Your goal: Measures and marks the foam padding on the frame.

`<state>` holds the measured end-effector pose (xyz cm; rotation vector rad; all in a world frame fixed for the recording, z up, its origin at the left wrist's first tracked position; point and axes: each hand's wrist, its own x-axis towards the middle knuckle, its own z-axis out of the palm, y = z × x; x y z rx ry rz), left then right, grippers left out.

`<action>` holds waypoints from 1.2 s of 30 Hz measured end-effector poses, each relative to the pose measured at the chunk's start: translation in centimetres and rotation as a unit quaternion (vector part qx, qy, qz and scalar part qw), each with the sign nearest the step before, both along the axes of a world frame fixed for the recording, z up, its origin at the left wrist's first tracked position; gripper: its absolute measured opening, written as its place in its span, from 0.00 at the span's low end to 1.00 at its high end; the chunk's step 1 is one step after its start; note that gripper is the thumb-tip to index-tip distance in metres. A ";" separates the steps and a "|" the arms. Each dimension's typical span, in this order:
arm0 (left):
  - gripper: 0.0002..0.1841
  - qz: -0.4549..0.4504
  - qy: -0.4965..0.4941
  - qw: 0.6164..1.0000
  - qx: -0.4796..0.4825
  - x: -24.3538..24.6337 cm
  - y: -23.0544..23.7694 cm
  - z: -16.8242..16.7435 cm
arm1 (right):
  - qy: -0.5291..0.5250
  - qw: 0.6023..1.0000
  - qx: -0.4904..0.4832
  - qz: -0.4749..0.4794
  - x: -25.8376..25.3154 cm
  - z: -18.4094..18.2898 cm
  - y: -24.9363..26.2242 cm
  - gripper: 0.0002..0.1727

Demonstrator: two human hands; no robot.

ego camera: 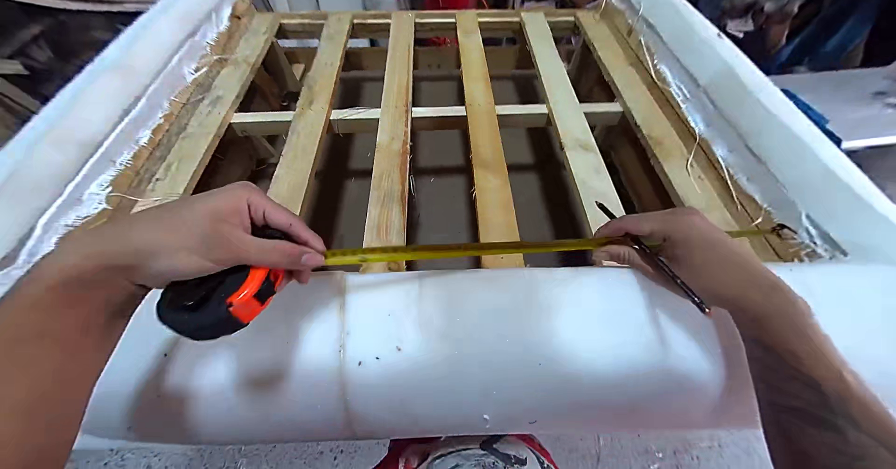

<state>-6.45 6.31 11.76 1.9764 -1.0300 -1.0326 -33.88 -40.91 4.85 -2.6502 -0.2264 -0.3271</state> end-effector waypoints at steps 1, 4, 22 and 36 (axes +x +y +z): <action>0.08 0.049 -0.024 0.998 0.020 -0.5 0.0 0.2 | -0.007 1.000 -0.006 0.004 0.0 0.1 -0.6 0.12; 0.09 0.162 -0.041 0.985 0.045 -2.4 -0.3 0.8 | -0.062 0.998 -0.016 -0.009 0.1 0.2 -1.3 0.11; 0.10 0.134 -0.406 0.885 0.185 -10.8 -0.3 -2.5 | -0.196 0.971 0.002 -0.134 -3.1 -4.5 9.3 0.11; 0.17 0.175 -0.390 0.888 0.172 -13.1 -4.4 -3.5 | -0.197 0.973 -0.002 -0.119 -0.4 -4.0 13.5 0.14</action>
